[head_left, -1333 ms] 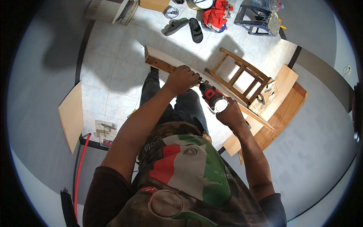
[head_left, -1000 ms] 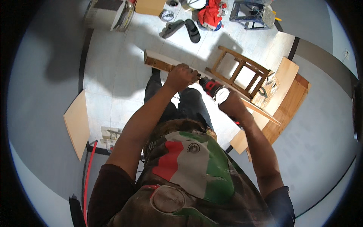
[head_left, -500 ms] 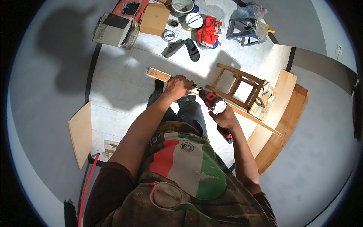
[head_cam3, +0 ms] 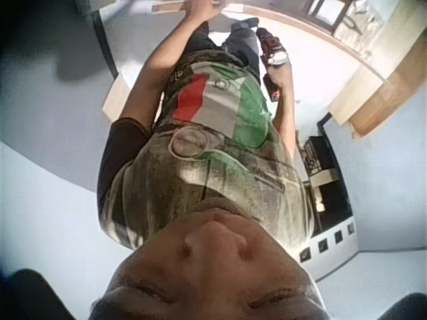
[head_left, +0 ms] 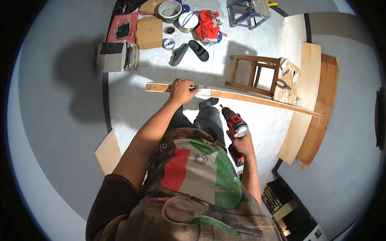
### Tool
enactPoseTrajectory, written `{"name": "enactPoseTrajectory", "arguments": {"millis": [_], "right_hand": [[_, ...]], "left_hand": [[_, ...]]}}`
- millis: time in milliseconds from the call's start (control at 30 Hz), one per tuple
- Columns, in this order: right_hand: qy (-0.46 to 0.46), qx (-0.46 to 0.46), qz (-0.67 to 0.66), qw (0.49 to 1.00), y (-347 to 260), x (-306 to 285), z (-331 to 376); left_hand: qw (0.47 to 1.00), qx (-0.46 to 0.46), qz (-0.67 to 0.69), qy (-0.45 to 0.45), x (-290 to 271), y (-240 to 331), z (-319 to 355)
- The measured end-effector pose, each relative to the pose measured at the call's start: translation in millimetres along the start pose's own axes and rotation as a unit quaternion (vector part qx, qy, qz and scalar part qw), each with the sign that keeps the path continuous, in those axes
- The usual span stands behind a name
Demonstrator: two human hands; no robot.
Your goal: The person assembles a wooden furniture frame using a cordless drill. They pick up screws from the floor, position them into pre-drilled holes on the wooden pieces, and drive them in to secure the joints.
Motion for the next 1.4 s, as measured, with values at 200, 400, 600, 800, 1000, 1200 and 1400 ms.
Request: {"name": "enactPoseTrajectory", "arguments": {"millis": [200,400,600,800,1000,1200,1400], "right_hand": [[-0.034,0.047,-0.033,0.998,19,17,12],[-0.020,0.014,-0.017,1.000,-7,42,-11],[-0.047,-0.022,0.037,0.998,-40,77,-55],[-0.084,-0.051,0.083,0.992,-65,85,-75],[-0.102,-0.101,0.116,0.983,-71,83,-81],[-0.140,-0.083,0.147,0.976,-84,81,-82],[-0.156,-0.142,0.166,0.963,-99,78,-88]], "left_hand": [[0.995,0.006,0.044,-0.084,0,-11,-13],[0.983,0.158,-0.017,-0.089,-27,-9,-7],[0.975,0.132,-0.115,-0.137,-24,-21,0],[0.977,0.100,-0.109,-0.153,-25,-24,1],[0.980,0.122,-0.089,-0.126,-20,-34,4],[0.979,0.111,-0.095,-0.139,-23,-35,3],[0.983,0.095,-0.091,-0.127,-20,-41,5]]}}
Point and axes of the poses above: each hand's wrist, its own z-axis away from the middle knuckle, its own x-axis out of the palm, y = z × x, the point moved 5 cm from there along -z, towards the middle knuckle, and after that the axes turned 15 degrees about y, right-handed, at the moved point
